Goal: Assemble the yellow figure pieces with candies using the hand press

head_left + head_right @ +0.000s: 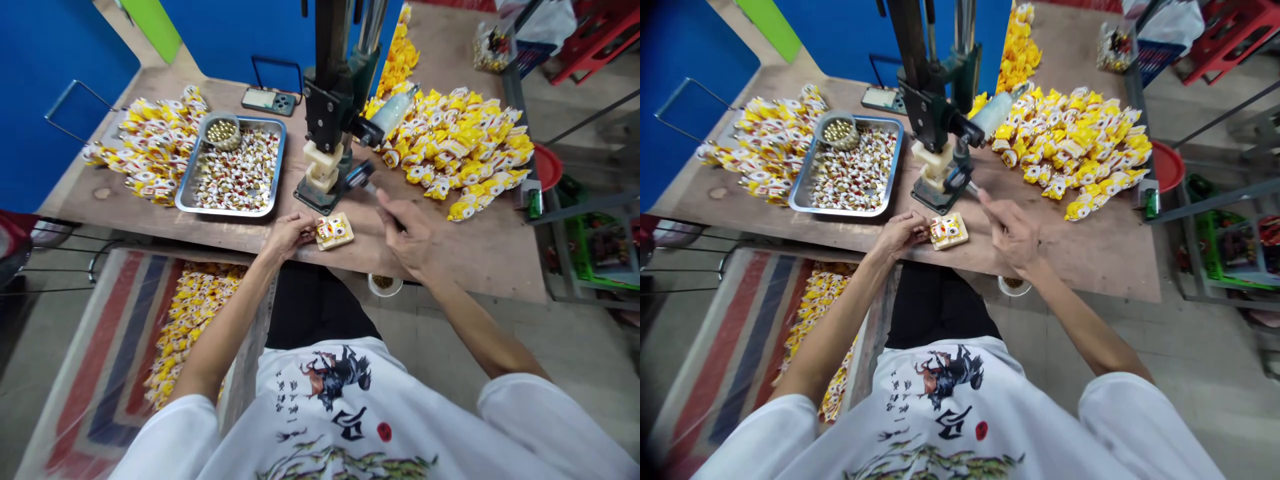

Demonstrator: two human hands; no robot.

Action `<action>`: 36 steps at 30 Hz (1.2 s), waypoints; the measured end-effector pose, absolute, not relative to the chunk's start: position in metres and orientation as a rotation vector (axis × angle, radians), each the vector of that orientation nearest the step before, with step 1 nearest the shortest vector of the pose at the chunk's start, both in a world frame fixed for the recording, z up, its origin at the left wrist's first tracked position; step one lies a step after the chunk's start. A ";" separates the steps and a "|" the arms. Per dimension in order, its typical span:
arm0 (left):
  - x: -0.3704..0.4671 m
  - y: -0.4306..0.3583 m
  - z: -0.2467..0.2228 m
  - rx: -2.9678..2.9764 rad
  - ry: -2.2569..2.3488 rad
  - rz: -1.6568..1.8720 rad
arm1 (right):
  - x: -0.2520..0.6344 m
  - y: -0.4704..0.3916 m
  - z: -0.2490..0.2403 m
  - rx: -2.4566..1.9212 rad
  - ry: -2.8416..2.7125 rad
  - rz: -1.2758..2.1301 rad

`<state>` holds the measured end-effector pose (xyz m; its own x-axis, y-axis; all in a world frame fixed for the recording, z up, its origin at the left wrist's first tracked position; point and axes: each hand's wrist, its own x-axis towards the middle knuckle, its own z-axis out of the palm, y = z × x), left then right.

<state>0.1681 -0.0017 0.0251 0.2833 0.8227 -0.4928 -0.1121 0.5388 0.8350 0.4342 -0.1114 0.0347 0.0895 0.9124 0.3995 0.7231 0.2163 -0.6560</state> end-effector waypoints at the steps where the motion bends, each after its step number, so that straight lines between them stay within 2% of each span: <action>1: 0.169 -0.002 0.025 0.786 1.106 0.726 | 0.433 -0.112 0.034 -1.516 -1.655 0.226; 5: 0.169 0.000 0.024 0.793 1.114 0.709 | 0.428 -0.111 0.037 -1.484 -1.935 0.251; 9: 0.161 -0.001 0.023 0.944 1.064 0.693 | 0.445 -0.111 0.039 -1.552 -1.601 0.212; 15: 0.151 -0.012 0.017 1.575 0.930 0.762 | 0.497 -0.113 0.011 -1.721 -1.672 0.509; 18: 0.154 -0.014 0.017 1.637 0.976 0.853 | 0.521 -0.091 0.012 -1.835 -1.723 0.263; 21: 0.152 -0.013 0.027 1.441 0.916 0.879 | 0.543 -0.054 0.027 -1.938 -1.656 0.003; 25: 0.120 -0.005 0.049 1.213 0.865 0.933 | 0.560 -0.019 0.039 -1.953 -1.698 0.077; 29: 0.048 0.033 0.067 1.291 1.110 1.269 | 0.557 -0.016 0.035 -1.919 -1.748 0.115; 32: -0.015 0.091 0.073 1.437 1.494 1.566 | 0.546 -0.023 0.034 -1.807 -1.672 0.326; 36: -0.063 0.178 0.071 1.672 1.873 1.555 | 0.518 -0.027 0.041 -1.631 -1.327 0.680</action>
<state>-0.0634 0.1778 0.0705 -0.3467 0.8104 0.4723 0.6133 -0.1852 0.7679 0.5184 -0.0269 0.0405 0.2736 0.9544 0.1195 0.4605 -0.0209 -0.8874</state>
